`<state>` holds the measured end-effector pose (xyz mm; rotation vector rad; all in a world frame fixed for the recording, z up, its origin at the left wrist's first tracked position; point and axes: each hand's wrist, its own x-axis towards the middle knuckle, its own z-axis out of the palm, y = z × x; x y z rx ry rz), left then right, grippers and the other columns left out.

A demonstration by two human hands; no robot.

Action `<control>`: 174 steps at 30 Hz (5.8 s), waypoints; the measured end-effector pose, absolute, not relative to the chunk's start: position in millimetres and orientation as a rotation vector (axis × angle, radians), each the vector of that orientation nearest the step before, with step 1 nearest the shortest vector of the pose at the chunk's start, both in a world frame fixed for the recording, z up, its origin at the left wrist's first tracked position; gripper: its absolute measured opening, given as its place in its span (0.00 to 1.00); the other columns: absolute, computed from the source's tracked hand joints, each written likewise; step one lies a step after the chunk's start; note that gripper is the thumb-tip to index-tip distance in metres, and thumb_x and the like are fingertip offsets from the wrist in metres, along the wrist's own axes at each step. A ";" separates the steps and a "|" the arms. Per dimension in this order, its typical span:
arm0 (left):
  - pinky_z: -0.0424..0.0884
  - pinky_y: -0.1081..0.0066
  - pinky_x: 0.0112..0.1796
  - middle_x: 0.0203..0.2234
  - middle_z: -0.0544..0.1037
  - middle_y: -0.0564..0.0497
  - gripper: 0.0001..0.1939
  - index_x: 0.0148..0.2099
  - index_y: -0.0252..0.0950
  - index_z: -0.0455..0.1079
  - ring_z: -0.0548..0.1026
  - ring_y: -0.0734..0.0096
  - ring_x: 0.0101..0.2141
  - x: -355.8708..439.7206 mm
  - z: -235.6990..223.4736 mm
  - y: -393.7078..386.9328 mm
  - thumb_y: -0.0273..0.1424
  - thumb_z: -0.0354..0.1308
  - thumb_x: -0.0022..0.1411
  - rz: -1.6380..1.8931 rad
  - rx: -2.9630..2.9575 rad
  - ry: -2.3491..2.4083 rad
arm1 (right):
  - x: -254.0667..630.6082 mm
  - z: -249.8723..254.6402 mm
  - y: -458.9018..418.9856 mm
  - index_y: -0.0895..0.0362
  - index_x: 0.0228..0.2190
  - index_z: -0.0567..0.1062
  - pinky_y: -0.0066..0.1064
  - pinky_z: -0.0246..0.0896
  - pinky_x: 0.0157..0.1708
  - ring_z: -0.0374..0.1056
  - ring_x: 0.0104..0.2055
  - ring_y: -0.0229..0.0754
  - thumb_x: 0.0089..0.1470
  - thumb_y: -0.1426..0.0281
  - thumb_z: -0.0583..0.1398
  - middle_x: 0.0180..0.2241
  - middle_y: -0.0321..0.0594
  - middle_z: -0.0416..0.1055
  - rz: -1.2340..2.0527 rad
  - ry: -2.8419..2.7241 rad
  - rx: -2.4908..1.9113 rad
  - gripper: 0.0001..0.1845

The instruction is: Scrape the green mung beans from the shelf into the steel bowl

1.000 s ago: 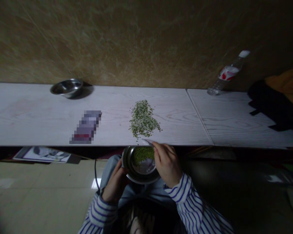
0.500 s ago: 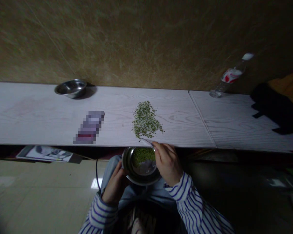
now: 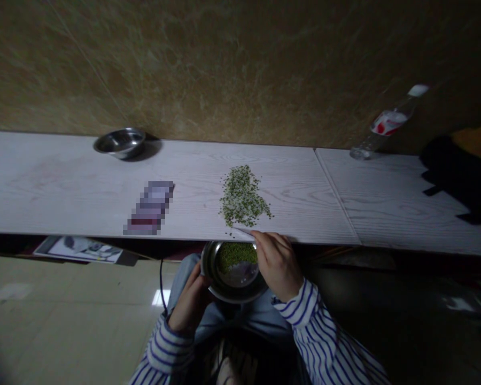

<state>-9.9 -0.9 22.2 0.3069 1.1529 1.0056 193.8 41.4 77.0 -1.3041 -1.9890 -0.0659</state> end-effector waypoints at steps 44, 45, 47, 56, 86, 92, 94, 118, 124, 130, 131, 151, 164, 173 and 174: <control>0.73 0.65 0.37 0.55 0.73 0.46 0.38 0.65 0.48 0.62 0.73 0.56 0.48 -76.9 14.7 -12.2 0.33 0.61 0.51 1.042 0.292 1.117 | 162.6 73.3 41.9 0.56 0.43 0.78 0.37 0.76 0.41 0.79 0.38 0.46 0.61 0.68 0.58 0.38 0.45 0.82 -0.115 -1.778 -1.501 0.11; 0.73 0.64 0.37 0.55 0.73 0.45 0.37 0.65 0.47 0.62 0.73 0.55 0.48 -78.1 16.9 -11.1 0.34 0.62 0.51 1.037 0.291 1.124 | 157.5 72.3 44.0 0.56 0.44 0.77 0.37 0.76 0.42 0.79 0.39 0.46 0.61 0.69 0.58 0.39 0.45 0.82 -0.085 -1.790 -1.492 0.12; 0.74 0.63 0.37 0.54 0.74 0.44 0.36 0.64 0.46 0.63 0.73 0.53 0.49 -77.7 21.0 -9.6 0.36 0.62 0.52 1.039 0.293 1.143 | 149.2 69.8 48.7 0.56 0.44 0.77 0.36 0.76 0.43 0.79 0.40 0.45 0.61 0.69 0.57 0.39 0.45 0.81 -0.029 -1.810 -1.473 0.12; 0.73 0.63 0.36 0.54 0.74 0.46 0.35 0.63 0.47 0.63 0.72 0.53 0.50 -54.9 19.3 -3.7 0.34 0.61 0.52 1.057 0.274 1.225 | 170.5 59.9 71.6 0.56 0.46 0.76 0.38 0.76 0.43 0.79 0.40 0.46 0.60 0.71 0.57 0.40 0.45 0.81 0.075 -1.728 -1.490 0.13; 0.75 0.64 0.38 0.54 0.76 0.42 0.37 0.63 0.42 0.65 0.75 0.51 0.49 28.1 20.1 15.1 0.32 0.63 0.49 1.045 0.225 1.238 | 242.6 74.4 101.9 0.56 0.44 0.77 0.37 0.66 0.39 0.76 0.38 0.44 0.62 0.76 0.57 0.37 0.42 0.81 -0.086 -1.948 -1.292 0.11; 0.74 0.65 0.39 0.51 0.78 0.46 0.38 0.63 0.43 0.64 0.76 0.57 0.45 18.5 16.3 14.6 0.32 0.63 0.48 1.061 0.230 1.235 | 230.9 74.8 96.0 0.56 0.43 0.77 0.37 0.64 0.39 0.76 0.38 0.43 0.62 0.76 0.57 0.36 0.43 0.81 -0.070 -1.991 -1.283 0.11; 0.74 0.65 0.39 0.51 0.77 0.46 0.37 0.64 0.43 0.64 0.76 0.58 0.45 15.7 17.0 13.5 0.32 0.62 0.49 1.065 0.237 1.235 | 229.4 74.9 91.1 0.55 0.44 0.77 0.37 0.64 0.39 0.75 0.39 0.43 0.62 0.76 0.57 0.37 0.42 0.81 -0.043 -2.002 -1.278 0.12; 0.73 0.64 0.39 0.54 0.75 0.44 0.40 0.67 0.45 0.59 0.75 0.54 0.47 12.1 21.1 7.3 0.32 0.61 0.50 1.019 0.286 1.188 | 227.9 78.2 58.5 0.54 0.43 0.77 0.36 0.64 0.39 0.75 0.38 0.41 0.62 0.77 0.56 0.35 0.40 0.80 -0.005 -2.030 -1.256 0.12; 0.73 0.60 0.41 0.52 0.76 0.42 0.41 0.66 0.41 0.61 0.75 0.54 0.46 11.2 22.2 7.2 0.32 0.62 0.48 1.070 0.276 1.217 | 227.4 77.4 57.2 0.53 0.44 0.77 0.37 0.64 0.40 0.76 0.38 0.42 0.62 0.78 0.56 0.37 0.40 0.81 -0.010 -1.997 -1.285 0.14; 0.75 0.62 0.40 0.52 0.76 0.43 0.40 0.65 0.40 0.61 0.75 0.56 0.44 11.7 26.2 9.1 0.31 0.62 0.48 1.073 0.287 1.205 | 224.5 79.4 56.1 0.54 0.44 0.77 0.35 0.64 0.39 0.75 0.38 0.41 0.62 0.78 0.56 0.35 0.40 0.81 -0.001 -2.036 -1.237 0.13; 0.75 0.62 0.39 0.52 0.75 0.43 0.39 0.65 0.40 0.62 0.75 0.56 0.45 11.9 26.9 9.4 0.32 0.62 0.49 1.074 0.293 1.206 | 223.9 79.8 56.9 0.54 0.44 0.77 0.36 0.64 0.39 0.75 0.38 0.41 0.62 0.78 0.56 0.36 0.40 0.81 -0.005 -2.035 -1.242 0.13; 0.74 0.62 0.41 0.53 0.76 0.44 0.39 0.64 0.42 0.65 0.75 0.58 0.44 2.7 24.0 11.1 0.30 0.63 0.47 1.110 0.243 1.184 | 211.5 81.2 64.8 0.55 0.44 0.76 0.36 0.64 0.39 0.75 0.39 0.42 0.62 0.77 0.56 0.37 0.41 0.81 -0.036 -2.062 -1.248 0.12; 0.74 0.64 0.39 0.51 0.77 0.45 0.38 0.63 0.41 0.64 0.75 0.58 0.44 0.6 23.2 10.0 0.29 0.63 0.47 1.104 0.256 1.181 | 208.9 81.5 62.1 0.56 0.45 0.75 0.36 0.63 0.40 0.74 0.39 0.41 0.62 0.79 0.56 0.36 0.41 0.80 -0.054 -2.069 -1.222 0.13; 0.74 0.65 0.36 0.47 0.77 0.44 0.36 0.61 0.41 0.67 0.74 0.60 0.40 3.4 28.5 9.9 0.30 0.64 0.47 1.114 0.233 1.187 | 211.8 81.0 56.3 0.57 0.44 0.76 0.36 0.62 0.41 0.74 0.39 0.43 0.60 0.81 0.57 0.38 0.42 0.80 -0.051 -2.059 -1.245 0.13; 0.74 0.65 0.36 0.47 0.77 0.45 0.37 0.61 0.41 0.67 0.74 0.61 0.39 3.3 28.8 10.0 0.29 0.64 0.47 1.111 0.237 1.183 | 211.3 80.6 55.5 0.57 0.44 0.76 0.36 0.62 0.41 0.74 0.39 0.43 0.60 0.80 0.57 0.37 0.41 0.80 -0.041 -2.065 -1.239 0.13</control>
